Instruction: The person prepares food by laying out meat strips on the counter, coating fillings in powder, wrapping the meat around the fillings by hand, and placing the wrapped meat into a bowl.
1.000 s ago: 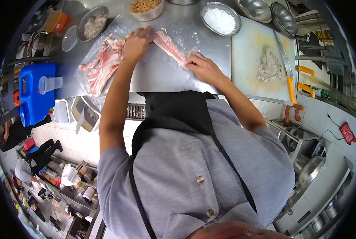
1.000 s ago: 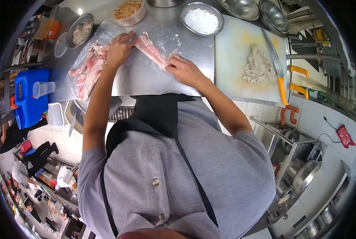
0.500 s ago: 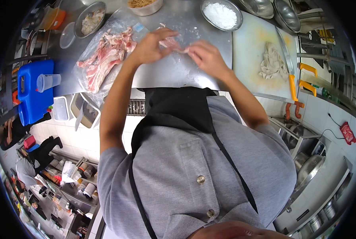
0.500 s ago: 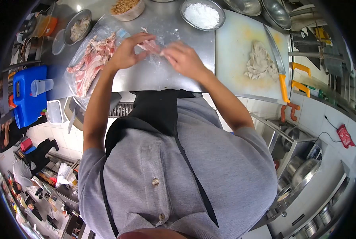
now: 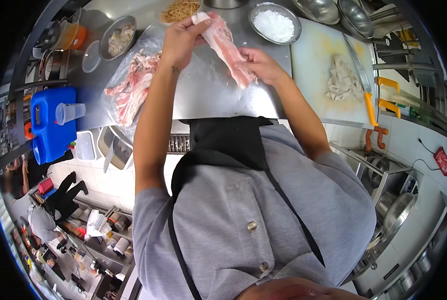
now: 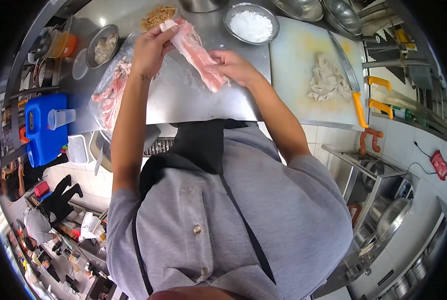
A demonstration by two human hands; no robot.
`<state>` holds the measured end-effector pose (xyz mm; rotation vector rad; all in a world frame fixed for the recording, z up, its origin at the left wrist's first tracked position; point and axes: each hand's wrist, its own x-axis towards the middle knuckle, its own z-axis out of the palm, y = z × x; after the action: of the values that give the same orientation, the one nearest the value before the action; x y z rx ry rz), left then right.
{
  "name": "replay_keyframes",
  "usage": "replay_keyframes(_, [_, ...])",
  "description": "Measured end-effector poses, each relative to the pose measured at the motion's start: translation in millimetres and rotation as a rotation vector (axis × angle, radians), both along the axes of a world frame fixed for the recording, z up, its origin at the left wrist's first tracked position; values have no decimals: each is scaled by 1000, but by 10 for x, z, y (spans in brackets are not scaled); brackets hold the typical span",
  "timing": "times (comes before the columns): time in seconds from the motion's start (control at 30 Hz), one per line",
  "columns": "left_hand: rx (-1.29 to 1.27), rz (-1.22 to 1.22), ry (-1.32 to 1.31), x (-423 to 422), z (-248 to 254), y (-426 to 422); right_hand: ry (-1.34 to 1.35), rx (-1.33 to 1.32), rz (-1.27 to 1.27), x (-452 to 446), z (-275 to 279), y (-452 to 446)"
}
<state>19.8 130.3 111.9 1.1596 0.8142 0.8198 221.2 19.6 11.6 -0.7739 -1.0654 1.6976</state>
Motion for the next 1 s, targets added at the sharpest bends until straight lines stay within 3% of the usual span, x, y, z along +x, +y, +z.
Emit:
replay_keyframes(0.07, [-90, -9, -18, -74, -451, 183, -229, -215, -92, 26, -227, -77])
replay_keyframes(0.13, [48, 33, 640, -191, -1064, 397, -324, -272, -129, -19, -170, -156])
replay_keyframes(0.17, [48, 25, 639, -223, -1152, 441, -423, -325, -163, -45, -113, -181])
replay_keyframes(0.23, [529, 77, 978, -163, -1109, 378, -522, -312, -211, -95, -5, -240])
replay_keyframes(0.3, [414, -20, 919, -186, -1064, 373, -630, -285, -236, -114, 65, -294])
replay_keyframes(0.4, [616, 19, 996, -228, -1064, 394, -656, -322, -195, -122, 177, -321])
replay_keyframes(0.47, [965, -32, 941, -241, -1086, 431, -997, -314, -24, -68, 347, -348])
replay_keyframes(0.5, [961, -26, 943, -223, -1080, 474, -999, -311, -18, -46, 422, -351])
replay_keyframes(0.57, [1209, -236, 815, -191, -1072, 551, -1652, 61, -25, -45, 532, -379])
replay_keyframes(0.7, [1053, -422, 894, -46, -1035, 728, -1591, 154, -144, -142, 501, 70])
replay_keyframes(0.77, [885, -703, 1131, 51, -914, 824, -1485, 294, -298, -251, 214, 437])
replay_keyframes(0.83, [948, -720, 1081, 65, -902, 824, -1444, 415, -387, -350, -16, 689])
replay_keyframes(1.0, [1083, -582, 936, -17, -1073, 901, -1519, 402, -107, -387, -196, 1062])
